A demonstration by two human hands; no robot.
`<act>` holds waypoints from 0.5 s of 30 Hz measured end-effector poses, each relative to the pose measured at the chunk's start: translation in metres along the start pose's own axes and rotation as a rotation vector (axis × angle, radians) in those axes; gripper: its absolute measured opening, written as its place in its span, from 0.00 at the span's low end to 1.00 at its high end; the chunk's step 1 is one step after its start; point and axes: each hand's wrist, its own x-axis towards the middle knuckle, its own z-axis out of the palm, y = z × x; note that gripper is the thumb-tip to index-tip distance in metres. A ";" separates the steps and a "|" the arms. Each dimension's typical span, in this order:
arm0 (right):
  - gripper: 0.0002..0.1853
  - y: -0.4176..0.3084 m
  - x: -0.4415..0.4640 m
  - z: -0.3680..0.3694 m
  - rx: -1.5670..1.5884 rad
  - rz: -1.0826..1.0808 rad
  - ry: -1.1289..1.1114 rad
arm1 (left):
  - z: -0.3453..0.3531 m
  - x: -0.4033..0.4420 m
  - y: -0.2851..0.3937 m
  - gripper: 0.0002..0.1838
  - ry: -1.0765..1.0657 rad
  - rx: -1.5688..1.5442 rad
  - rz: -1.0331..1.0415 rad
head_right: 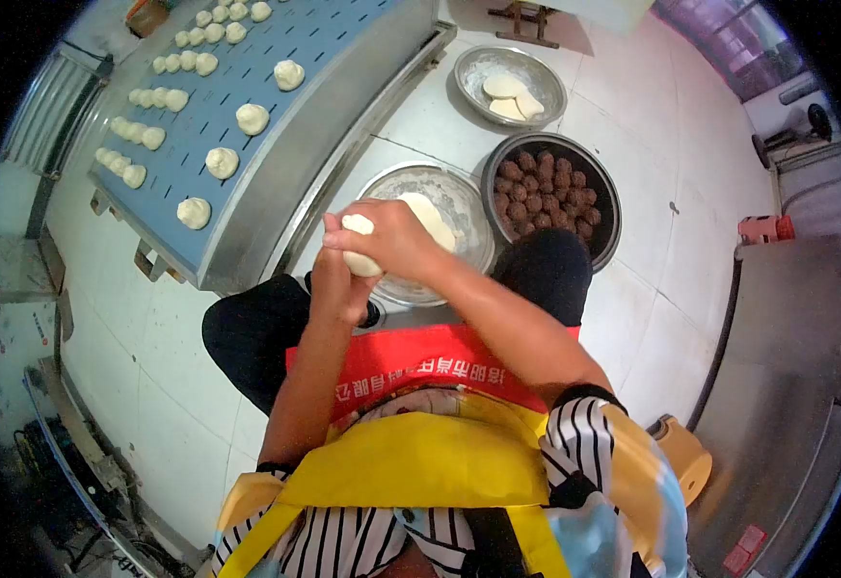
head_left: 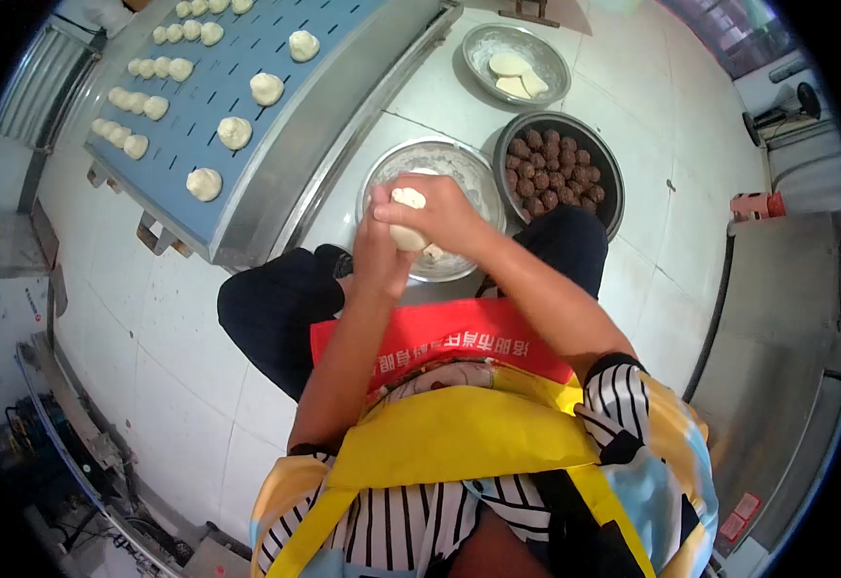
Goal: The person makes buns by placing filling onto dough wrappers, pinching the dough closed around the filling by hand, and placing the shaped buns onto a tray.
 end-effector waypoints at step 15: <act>0.22 -0.006 0.005 -0.002 -0.119 0.175 -0.128 | 0.004 -0.006 0.002 0.30 0.112 0.041 -0.069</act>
